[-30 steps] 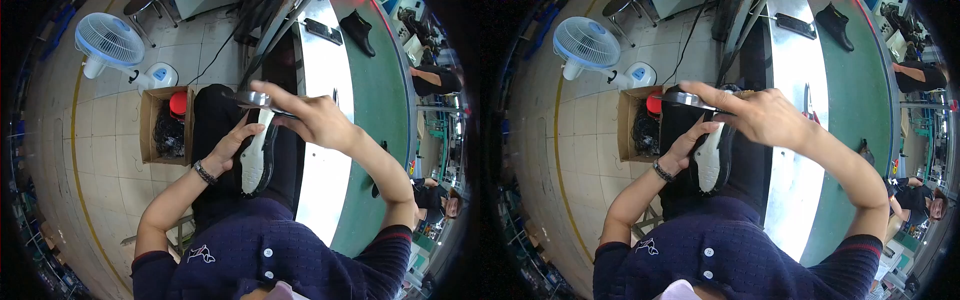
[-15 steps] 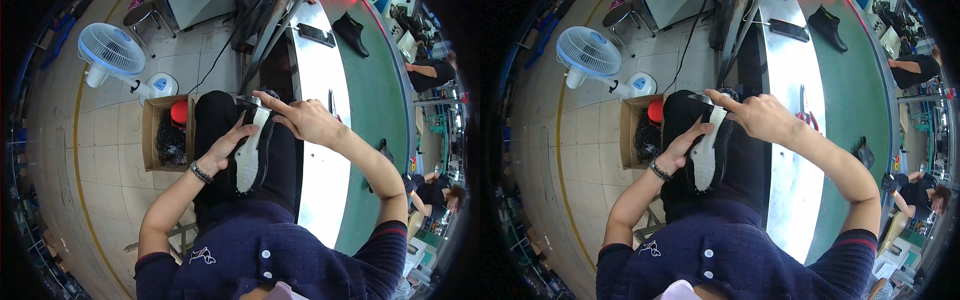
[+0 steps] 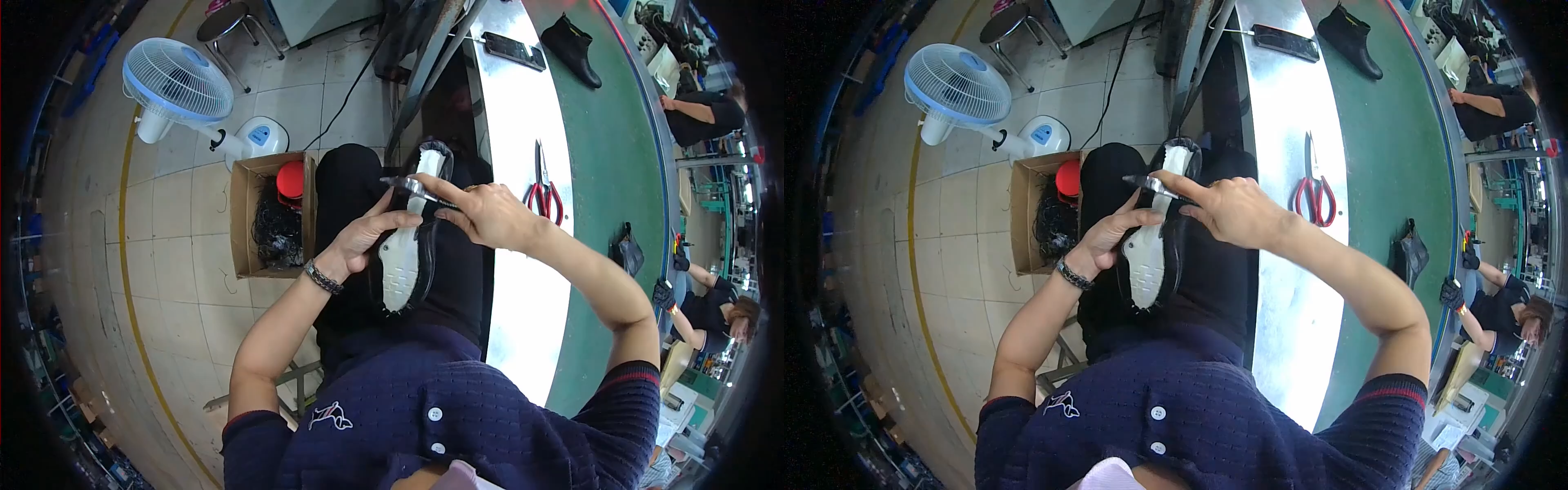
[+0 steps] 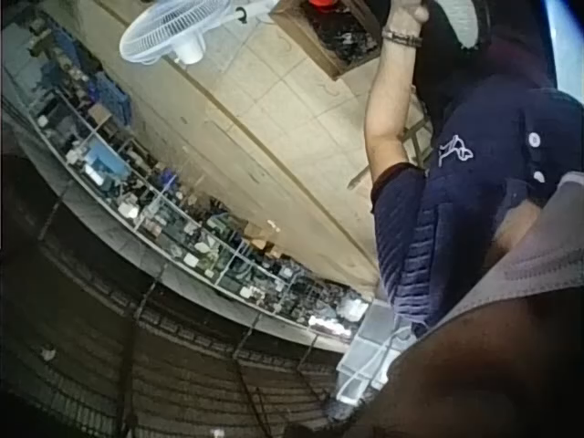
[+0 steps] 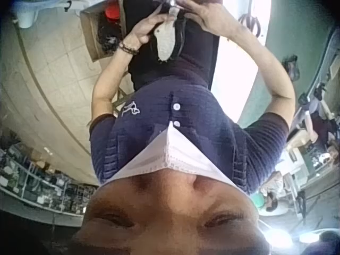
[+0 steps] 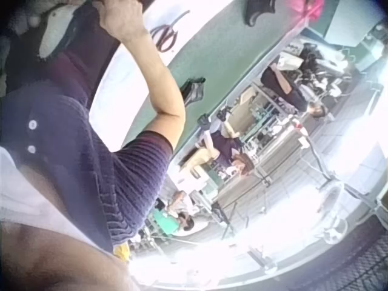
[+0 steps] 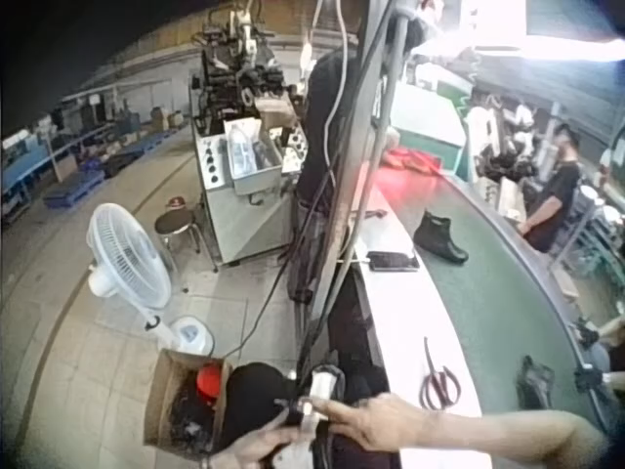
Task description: Trimming excess material and inspecting a black boot during shoe manufacturing.
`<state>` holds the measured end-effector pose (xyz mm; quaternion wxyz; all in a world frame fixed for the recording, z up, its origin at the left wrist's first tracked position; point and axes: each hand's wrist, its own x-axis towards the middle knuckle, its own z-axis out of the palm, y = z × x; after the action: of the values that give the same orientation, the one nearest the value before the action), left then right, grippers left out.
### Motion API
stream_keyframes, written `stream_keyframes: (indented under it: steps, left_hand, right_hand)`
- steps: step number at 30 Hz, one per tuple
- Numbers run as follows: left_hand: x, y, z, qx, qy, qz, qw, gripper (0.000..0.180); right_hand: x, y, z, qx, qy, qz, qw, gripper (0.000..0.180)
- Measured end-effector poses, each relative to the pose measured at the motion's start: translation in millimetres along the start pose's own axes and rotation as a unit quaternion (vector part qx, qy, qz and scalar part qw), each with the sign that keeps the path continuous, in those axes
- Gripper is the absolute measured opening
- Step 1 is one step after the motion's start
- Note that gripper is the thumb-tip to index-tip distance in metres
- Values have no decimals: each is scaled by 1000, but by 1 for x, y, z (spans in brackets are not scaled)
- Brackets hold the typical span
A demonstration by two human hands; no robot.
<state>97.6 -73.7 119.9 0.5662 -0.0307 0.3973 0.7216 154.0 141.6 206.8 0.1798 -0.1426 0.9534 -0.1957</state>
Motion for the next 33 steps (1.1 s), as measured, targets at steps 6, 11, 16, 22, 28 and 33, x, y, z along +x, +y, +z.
stream_keyframes:
  steps: [6,11,16,22,28,33]
  left_hand:
    - [-9,2,1,-3,21,-12,1000,76]
    - [-2,-6,-8,4,-25,-8,1000,81]
    - [-11,-19,-5,10,-4,7,1000,90]
    - [-18,-42,-4,-75,-22,59,995,106]
    - [-20,-67,-5,-271,-132,65,951,68]
    - [-20,-74,0,-234,-99,76,964,67]
  right_hand:
    - [-6,-24,-21,-37,14,-44,998,61]
    - [-3,-15,-11,-21,-61,31,997,65]
    - [-14,-41,-27,-31,-48,-4,998,64]
    - [-24,-24,-18,-62,-28,-1,998,60]
    - [-57,-41,-23,-107,-75,-56,990,62]
    - [-49,-51,0,-264,-13,-87,961,71]
